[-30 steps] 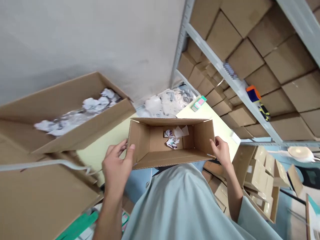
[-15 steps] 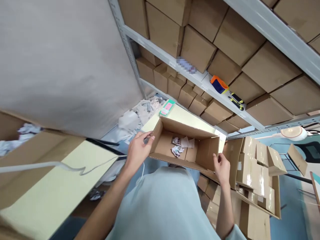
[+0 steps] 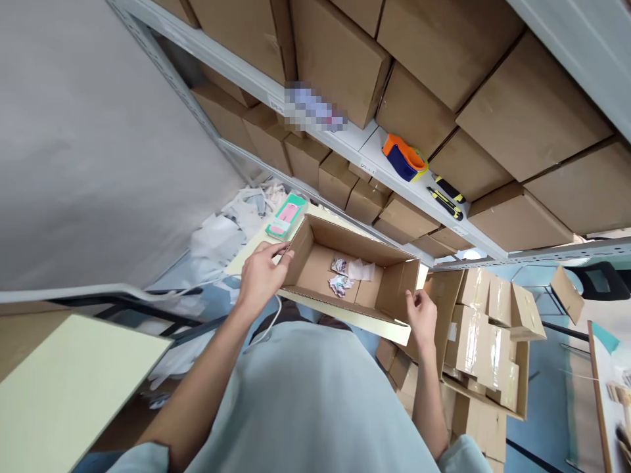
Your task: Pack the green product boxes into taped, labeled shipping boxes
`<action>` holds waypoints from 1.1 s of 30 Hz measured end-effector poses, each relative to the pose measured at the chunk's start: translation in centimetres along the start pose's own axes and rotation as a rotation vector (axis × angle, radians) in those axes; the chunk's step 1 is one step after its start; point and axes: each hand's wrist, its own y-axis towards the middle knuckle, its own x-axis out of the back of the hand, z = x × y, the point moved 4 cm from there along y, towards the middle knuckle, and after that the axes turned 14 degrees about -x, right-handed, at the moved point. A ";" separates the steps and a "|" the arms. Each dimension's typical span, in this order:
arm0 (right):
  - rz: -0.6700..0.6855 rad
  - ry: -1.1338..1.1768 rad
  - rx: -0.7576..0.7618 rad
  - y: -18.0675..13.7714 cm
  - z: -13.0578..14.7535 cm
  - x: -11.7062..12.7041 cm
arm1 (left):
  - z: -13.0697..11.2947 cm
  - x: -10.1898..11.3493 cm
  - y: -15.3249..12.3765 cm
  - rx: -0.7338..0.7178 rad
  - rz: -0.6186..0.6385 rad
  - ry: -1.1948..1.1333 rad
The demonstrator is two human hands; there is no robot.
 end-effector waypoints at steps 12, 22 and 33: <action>-0.233 -0.137 -0.117 -2.6 2.5 -0.6 | 4.0 0.1 4.5 -0.053 0.093 -0.332; -0.326 -0.128 0.088 -5.7 14.0 -1.1 | 13.5 -5.3 9.8 0.250 0.115 -0.159; -0.206 -0.107 0.004 -9.4 15.7 -2.5 | 15.8 -9.7 11.8 0.275 0.334 0.046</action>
